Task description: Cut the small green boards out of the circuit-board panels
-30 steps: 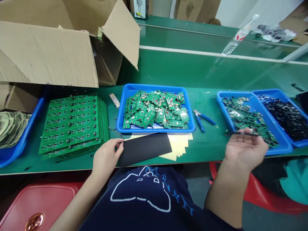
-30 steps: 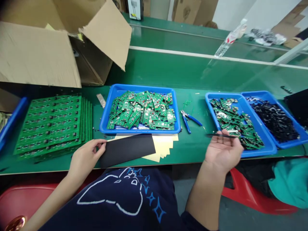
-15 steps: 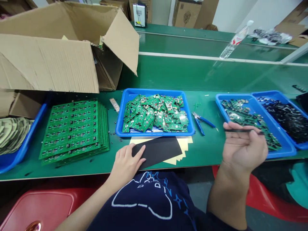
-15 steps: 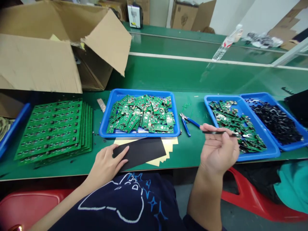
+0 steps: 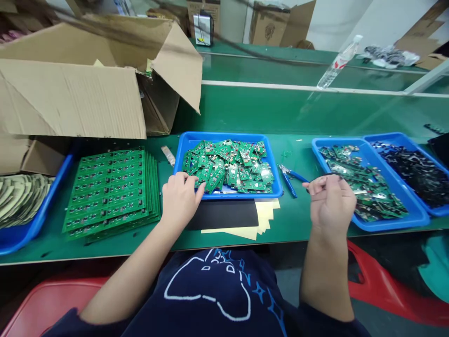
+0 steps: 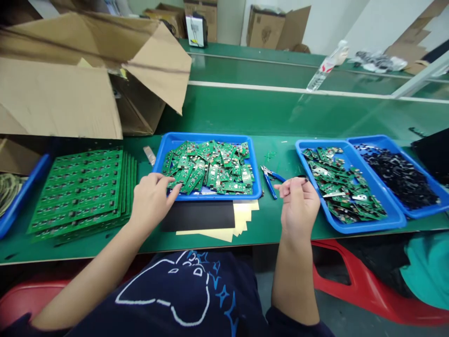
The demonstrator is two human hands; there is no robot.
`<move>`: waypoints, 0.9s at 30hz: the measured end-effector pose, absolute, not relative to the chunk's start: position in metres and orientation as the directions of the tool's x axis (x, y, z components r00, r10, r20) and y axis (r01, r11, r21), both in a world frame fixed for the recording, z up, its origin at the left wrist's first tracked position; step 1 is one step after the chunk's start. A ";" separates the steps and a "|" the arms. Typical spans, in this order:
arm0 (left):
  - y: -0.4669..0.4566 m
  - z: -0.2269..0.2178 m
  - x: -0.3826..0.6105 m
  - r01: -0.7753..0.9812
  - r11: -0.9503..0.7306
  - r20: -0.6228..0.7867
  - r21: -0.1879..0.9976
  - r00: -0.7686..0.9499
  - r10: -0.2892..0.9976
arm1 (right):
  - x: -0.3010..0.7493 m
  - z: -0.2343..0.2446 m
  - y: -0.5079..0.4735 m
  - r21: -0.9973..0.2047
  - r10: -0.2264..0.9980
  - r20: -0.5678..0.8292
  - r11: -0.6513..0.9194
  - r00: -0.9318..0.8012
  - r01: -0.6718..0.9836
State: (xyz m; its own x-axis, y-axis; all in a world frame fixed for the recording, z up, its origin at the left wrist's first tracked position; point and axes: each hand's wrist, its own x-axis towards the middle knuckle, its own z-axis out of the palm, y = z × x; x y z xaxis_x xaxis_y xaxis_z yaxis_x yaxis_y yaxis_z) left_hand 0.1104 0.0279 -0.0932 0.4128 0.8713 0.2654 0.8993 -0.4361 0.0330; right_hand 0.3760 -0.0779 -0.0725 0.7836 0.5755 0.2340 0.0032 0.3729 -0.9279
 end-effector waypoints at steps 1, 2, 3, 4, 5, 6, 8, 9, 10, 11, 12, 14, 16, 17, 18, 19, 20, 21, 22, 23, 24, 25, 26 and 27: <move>0.034 -0.093 0.117 0.913 -0.408 0.227 0.011 0.395 0.890 | 0.376 -0.072 -0.076 -0.926 0.585 0.240 0.378 0.775 0.001; 0.039 -0.093 0.122 0.921 -0.388 0.188 -0.003 0.382 0.905 | 0.376 -0.071 -0.074 -0.926 0.596 0.246 0.378 0.764 0.003; 0.043 -0.094 0.125 0.925 -0.379 0.162 -0.008 0.376 0.913 | 0.376 -0.071 -0.073 -0.929 0.613 0.250 0.370 0.749 0.008; 0.046 -0.094 0.127 0.926 -0.378 0.150 -0.002 0.374 0.915 | 0.377 -0.071 -0.073 -0.934 0.634 0.252 0.356 0.731 0.013; 0.048 -0.095 0.128 0.925 -0.380 0.152 0.015 0.374 0.915 | 0.378 -0.071 -0.073 -0.941 0.655 0.250 0.339 0.713 0.018; 0.050 -0.095 0.126 0.922 -0.386 0.164 0.040 0.375 0.913 | 0.380 -0.072 -0.073 -0.946 0.674 0.245 0.323 0.696 0.021; 0.053 -0.093 0.120 0.911 -0.391 0.187 0.127 0.366 0.912 | 0.385 -0.073 -0.072 -0.957 0.697 0.232 0.289 0.678 0.031; 0.055 -0.091 0.116 0.899 -0.391 0.186 0.198 0.358 0.915 | 0.388 -0.074 -0.070 -0.961 0.699 0.233 0.272 0.676 0.050; 0.057 -0.089 0.113 0.875 -0.390 0.182 0.286 0.350 0.919 | 0.390 -0.074 -0.067 -0.964 0.700 0.242 0.253 0.672 0.084; 0.059 -0.086 0.111 0.840 -0.384 0.182 0.384 0.339 0.923 | 0.391 -0.073 -0.063 -0.963 0.701 0.263 0.235 0.663 0.133; 0.061 -0.083 0.110 0.794 -0.375 0.189 0.479 0.324 0.927 | 0.390 -0.072 -0.058 -0.957 0.707 0.291 0.220 0.644 0.191; 0.064 -0.077 0.111 0.699 -0.363 0.234 0.616 0.278 0.932 | 0.380 -0.069 -0.049 -0.925 0.756 0.356 0.201 0.549 0.322; 0.065 -0.072 0.114 0.632 -0.372 0.305 0.680 0.217 0.927 | 0.359 -0.065 -0.045 -0.849 0.864 0.396 0.215 0.311 0.483; 0.065 -0.071 0.115 0.610 -0.379 0.334 0.696 0.192 0.923 | 0.346 -0.064 -0.045 -0.780 0.918 0.377 0.242 0.125 0.576; 0.063 -0.070 0.115 0.591 -0.384 0.352 0.710 0.176 0.919 | 0.333 -0.063 -0.049 -0.685 0.942 0.326 0.296 -0.082 0.666; 0.061 -0.070 0.114 0.570 -0.384 0.358 0.727 0.163 0.919 | 0.320 -0.064 -0.054 -0.582 0.935 0.247 0.354 -0.256 0.732; 0.059 -0.071 0.112 0.544 -0.371 0.349 0.753 0.148 0.925 | 0.308 -0.066 -0.060 -0.487 0.912 0.154 0.405 -0.381 0.773; 0.057 -0.072 0.110 0.506 -0.342 0.323 0.792 0.129 0.938 | 0.298 -0.069 -0.066 -0.406 0.889 0.052 0.436 -0.456 0.803; 0.055 -0.074 0.108 0.450 -0.298 0.282 0.842 0.105 0.954 | 0.291 -0.073 -0.073 -0.336 0.869 -0.040 0.452 -0.493 0.826; 0.053 -0.076 0.107 0.373 -0.242 0.230 0.896 0.076 0.970 | 0.285 -0.077 -0.077 -0.278 0.854 -0.114 0.462 -0.507 0.842; 0.051 -0.077 0.106 0.278 -0.178 0.172 0.944 0.047 0.984 | 0.280 -0.082 -0.081 -0.231 0.845 -0.171 0.465 -0.506 0.854; 0.050 -0.078 0.107 0.174 -0.109 0.107 0.979 0.022 0.994 | 0.278 -0.086 -0.082 -0.194 0.841 -0.209 0.464 -0.499 0.864; 0.050 -0.078 0.109 0.071 -0.041 0.041 0.997 0.008 0.999 | 0.276 -0.089 -0.081 -0.165 0.843 -0.235 0.455 -0.483 0.875; 0.050 -0.077 0.113 -0.023 0.022 -0.022 0.999 0.005 1.000 | 0.274 -0.091 -0.079 -0.144 0.850 -0.253 0.438 -0.461 0.887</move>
State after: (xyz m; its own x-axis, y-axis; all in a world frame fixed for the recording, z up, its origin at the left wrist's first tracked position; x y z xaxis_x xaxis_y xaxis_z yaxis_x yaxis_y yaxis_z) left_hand 0.1129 0.0502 -0.0769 0.0051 0.9997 -0.0220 -0.0234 0.0221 0.9995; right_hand 0.2740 -0.0788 -0.0913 -0.4614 0.8504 -0.2527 0.8871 0.4385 -0.1442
